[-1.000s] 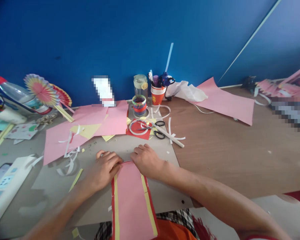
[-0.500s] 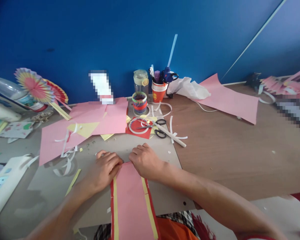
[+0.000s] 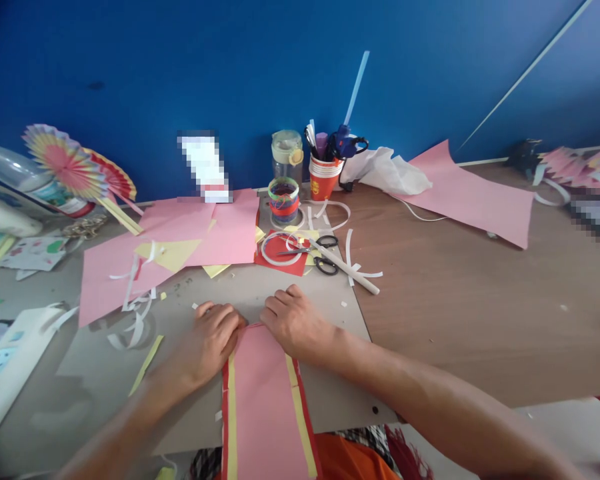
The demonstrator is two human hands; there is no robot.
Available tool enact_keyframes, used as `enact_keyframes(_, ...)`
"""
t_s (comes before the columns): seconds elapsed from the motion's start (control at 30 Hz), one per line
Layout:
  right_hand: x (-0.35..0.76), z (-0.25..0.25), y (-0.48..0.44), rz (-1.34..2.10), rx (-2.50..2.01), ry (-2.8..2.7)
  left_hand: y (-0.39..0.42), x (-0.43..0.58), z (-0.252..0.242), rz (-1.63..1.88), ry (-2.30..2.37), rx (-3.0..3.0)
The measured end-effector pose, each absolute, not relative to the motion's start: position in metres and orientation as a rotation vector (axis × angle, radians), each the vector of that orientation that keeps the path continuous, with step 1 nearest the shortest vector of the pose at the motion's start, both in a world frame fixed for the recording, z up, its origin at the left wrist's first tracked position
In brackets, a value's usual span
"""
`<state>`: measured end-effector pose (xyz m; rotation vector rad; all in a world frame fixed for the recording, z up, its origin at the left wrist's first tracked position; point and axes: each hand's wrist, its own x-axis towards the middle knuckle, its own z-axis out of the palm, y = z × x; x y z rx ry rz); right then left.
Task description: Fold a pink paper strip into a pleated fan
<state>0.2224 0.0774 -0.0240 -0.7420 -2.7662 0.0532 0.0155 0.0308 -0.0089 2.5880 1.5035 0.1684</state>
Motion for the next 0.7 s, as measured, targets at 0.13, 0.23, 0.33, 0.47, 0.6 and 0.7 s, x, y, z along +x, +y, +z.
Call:
enact_keyframes(0.13,0.224,-0.023,0.078,0.073,-0.742,-2.798,0.03,0.016,-0.01,0.168,1.51,2.6)
enact_keyframes(0.23,0.225,-0.021,0.08,0.104,-0.752,-2.835,0.03,0.016,-0.006,0.135,1.513,2.583)
enact_keyframes(0.33,0.225,-0.017,0.084,0.195,-0.805,-2.907,0.032,0.016,0.0,0.108,1.497,2.559)
enact_keyframes(0.47,0.225,-0.01,0.088,0.248,-0.842,-2.968,0.035,0.017,0.007,0.072,1.482,2.516)
enact_keyframes(0.6,0.224,-0.007,0.087,0.228,-0.837,-2.991,0.036,0.017,0.007,0.037,1.487,2.52)
enact_keyframes(0.7,0.224,-0.007,0.085,0.182,-0.833,-2.97,0.034,0.017,0.007,-0.006,1.482,2.55)
